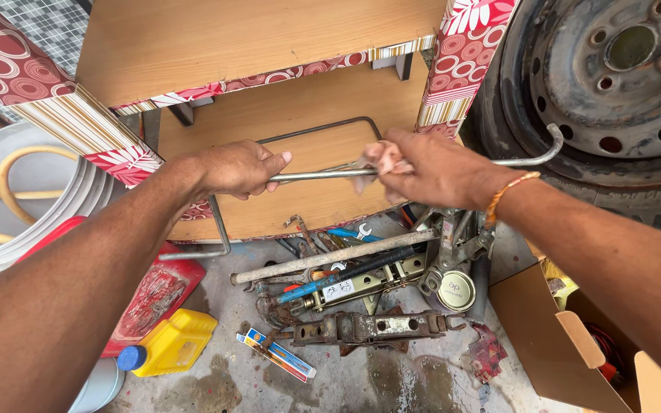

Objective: The person wipes down a wooden shelf with a cloth, then picks up various metal car parts and tools, wiping them with a cloth and organizing them.

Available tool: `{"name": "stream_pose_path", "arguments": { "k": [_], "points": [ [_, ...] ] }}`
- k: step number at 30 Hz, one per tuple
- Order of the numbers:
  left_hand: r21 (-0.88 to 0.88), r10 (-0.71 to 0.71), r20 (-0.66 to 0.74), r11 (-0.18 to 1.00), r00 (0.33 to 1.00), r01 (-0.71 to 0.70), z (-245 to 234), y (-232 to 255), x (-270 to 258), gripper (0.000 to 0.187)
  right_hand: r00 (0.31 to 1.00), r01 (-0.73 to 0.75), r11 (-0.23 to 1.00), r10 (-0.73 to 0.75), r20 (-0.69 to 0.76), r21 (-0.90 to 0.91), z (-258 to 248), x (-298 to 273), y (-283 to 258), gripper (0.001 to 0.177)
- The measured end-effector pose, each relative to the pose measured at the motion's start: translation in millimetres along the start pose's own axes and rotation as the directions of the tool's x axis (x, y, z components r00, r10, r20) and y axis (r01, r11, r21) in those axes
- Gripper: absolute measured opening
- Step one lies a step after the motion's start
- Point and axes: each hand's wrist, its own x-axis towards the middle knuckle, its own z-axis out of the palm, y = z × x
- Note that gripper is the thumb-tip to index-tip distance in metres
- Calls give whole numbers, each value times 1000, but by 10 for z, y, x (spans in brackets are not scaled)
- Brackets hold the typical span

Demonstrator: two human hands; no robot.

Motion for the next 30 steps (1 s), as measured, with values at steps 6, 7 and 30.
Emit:
{"name": "stream_pose_path", "arguments": {
  "k": [6,7,30],
  "points": [
    [35,78,-132,997,988,-75,148,23,93,62,861,465,877,-480,-171,-119,225,75,-373,40],
    [35,78,-128,997,989,-74,152,22,91,62,862,464,878,-477,-170,-116,190,50,-394,40],
    [-198,280,352,955,893,-221,206,518,-115,50,928,359,921,-370,-48,-151,39,-54,228,30]
  ]
}}
